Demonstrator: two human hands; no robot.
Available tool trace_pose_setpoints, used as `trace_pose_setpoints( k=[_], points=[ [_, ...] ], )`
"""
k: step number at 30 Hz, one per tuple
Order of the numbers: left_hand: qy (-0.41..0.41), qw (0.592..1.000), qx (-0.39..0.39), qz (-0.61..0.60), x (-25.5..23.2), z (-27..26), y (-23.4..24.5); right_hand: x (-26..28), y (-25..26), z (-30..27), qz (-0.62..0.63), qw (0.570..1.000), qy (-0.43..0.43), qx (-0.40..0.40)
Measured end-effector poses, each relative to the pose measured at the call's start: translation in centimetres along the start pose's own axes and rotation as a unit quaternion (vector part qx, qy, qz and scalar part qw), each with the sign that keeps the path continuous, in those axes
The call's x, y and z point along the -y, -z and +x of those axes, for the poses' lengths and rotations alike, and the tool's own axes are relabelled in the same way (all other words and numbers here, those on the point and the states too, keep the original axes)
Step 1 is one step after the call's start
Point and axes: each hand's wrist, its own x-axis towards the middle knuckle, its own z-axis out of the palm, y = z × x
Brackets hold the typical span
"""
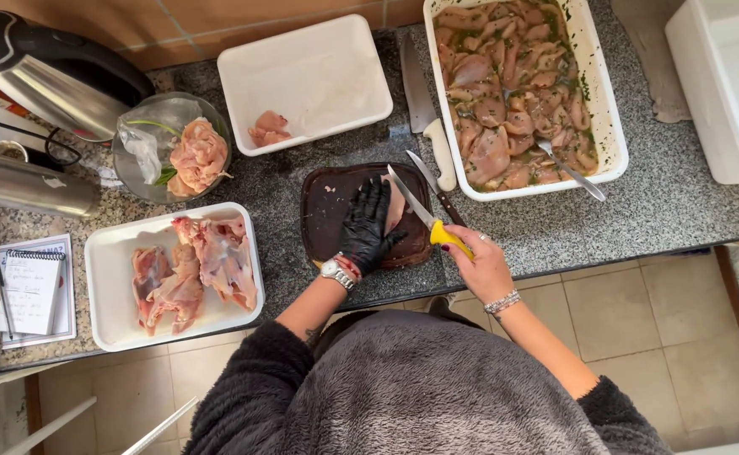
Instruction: Slicing raw chicken breasts and placing them into a large container for marinating.
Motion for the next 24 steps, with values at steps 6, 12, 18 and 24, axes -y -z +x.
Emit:
trace_pose_setpoints(
  k=[6, 12, 18, 24],
  points=[
    [-0.004, 0.999, -0.016, -0.029, -0.9, 0.1, -0.7, -1.3, -0.7, 1.9, 0.064, 0.997, -0.036, 0.015],
    [-0.030, 0.998, -0.020, -0.054, -0.1, 0.5, -1.3, -2.4, -3.1, 5.5, 0.089, 0.994, -0.042, 0.039],
    [-0.039, 0.998, -0.021, -0.052, 0.0, 0.7, -1.2, -0.5, -3.3, 7.6, 0.143, 0.986, -0.062, 0.067],
    [-0.029, 0.999, -0.017, -0.038, -0.2, 0.6, -1.2, -0.6, -1.0, 4.4, 0.146, 0.976, -0.121, 0.106]
  ],
)
